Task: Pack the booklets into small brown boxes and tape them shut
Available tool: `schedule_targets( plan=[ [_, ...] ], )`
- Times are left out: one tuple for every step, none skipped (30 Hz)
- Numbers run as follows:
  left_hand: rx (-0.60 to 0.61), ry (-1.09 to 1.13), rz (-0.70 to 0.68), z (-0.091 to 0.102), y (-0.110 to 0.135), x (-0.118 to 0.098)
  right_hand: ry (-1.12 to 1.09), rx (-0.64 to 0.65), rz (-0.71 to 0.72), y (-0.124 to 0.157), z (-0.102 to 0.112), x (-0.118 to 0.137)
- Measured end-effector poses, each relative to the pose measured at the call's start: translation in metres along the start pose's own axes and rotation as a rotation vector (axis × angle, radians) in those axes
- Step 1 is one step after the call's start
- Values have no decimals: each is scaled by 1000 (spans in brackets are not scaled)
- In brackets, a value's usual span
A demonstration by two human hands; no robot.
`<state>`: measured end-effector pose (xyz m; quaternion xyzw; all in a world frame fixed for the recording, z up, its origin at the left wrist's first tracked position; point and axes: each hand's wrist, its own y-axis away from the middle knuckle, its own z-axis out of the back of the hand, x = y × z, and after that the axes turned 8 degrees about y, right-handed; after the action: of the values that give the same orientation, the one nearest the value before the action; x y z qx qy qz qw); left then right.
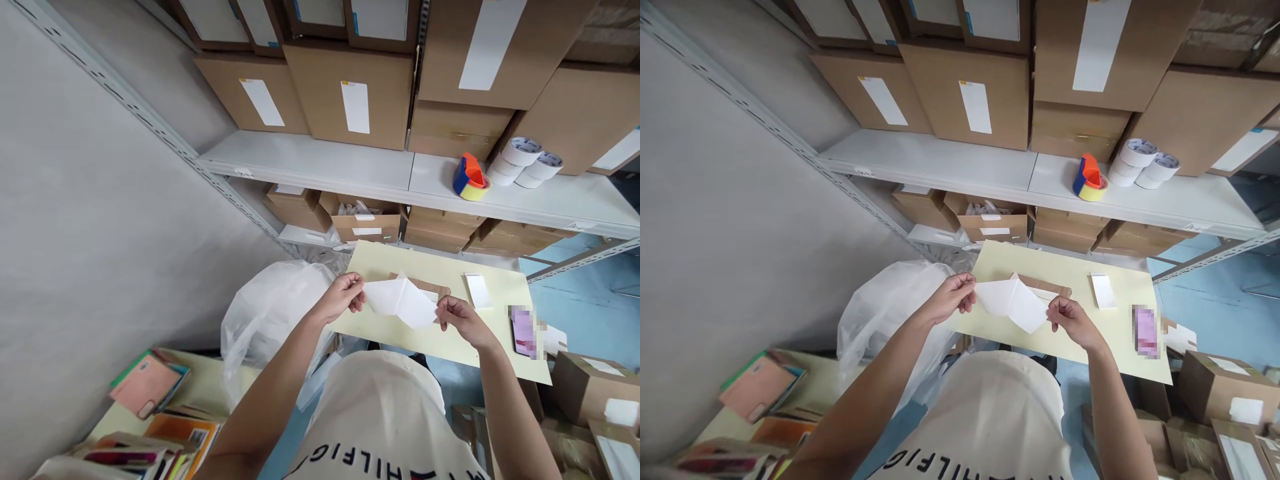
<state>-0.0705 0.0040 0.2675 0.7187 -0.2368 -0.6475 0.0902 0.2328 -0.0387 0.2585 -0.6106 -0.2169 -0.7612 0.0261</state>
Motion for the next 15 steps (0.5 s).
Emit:
schedule_targets(
  plan=[
    [-17, 14, 1, 5, -3, 1, -3, -11, -10, -1, -5, -1],
    [-35, 25, -1, 9, -7, 2, -5, -23, -21, -2, -10, -2],
    [-51, 34, -6, 13, -12, 2, -6, -37, -31, -3, -13, -3],
    [-68, 40, -11, 17, -17, 2, -5, -58, -41, -3, -16, -5],
    [-85, 45, -19, 20, -22, 1, -2, -87, -50, -3, -17, -6],
    [-106, 49, -31, 24, -28, 1, 3, -133, -57, -2, -18, -7],
    [-134, 53, -45, 29, -34, -1, 9, -202, -61, -2, -18, -8],
    [-165, 52, -61, 34, -41, -2, 14, -297, -65, -1, -17, -9],
    [-191, 43, -75, 40, -48, -4, 20, -412, -69, 1, -16, -10],
    [-203, 19, -81, 47, -56, -7, 24, -527, -73, 2, -16, -11],
    [-200, -21, -82, 54, -65, -10, 26, -629, -76, 3, -16, -11],
    [-189, -72, -78, 62, -76, -14, 24, -701, -80, 5, -17, -12],
    [-177, -128, -75, 69, -88, -19, 19, -741, -82, 6, -18, -12],
    [-180, -183, -80, 76, -101, -25, 11, -753, -81, 6, -20, -13],
    [-212, -228, -99, 82, -116, -32, 0, -752, -78, 7, -23, -13]
  ],
)
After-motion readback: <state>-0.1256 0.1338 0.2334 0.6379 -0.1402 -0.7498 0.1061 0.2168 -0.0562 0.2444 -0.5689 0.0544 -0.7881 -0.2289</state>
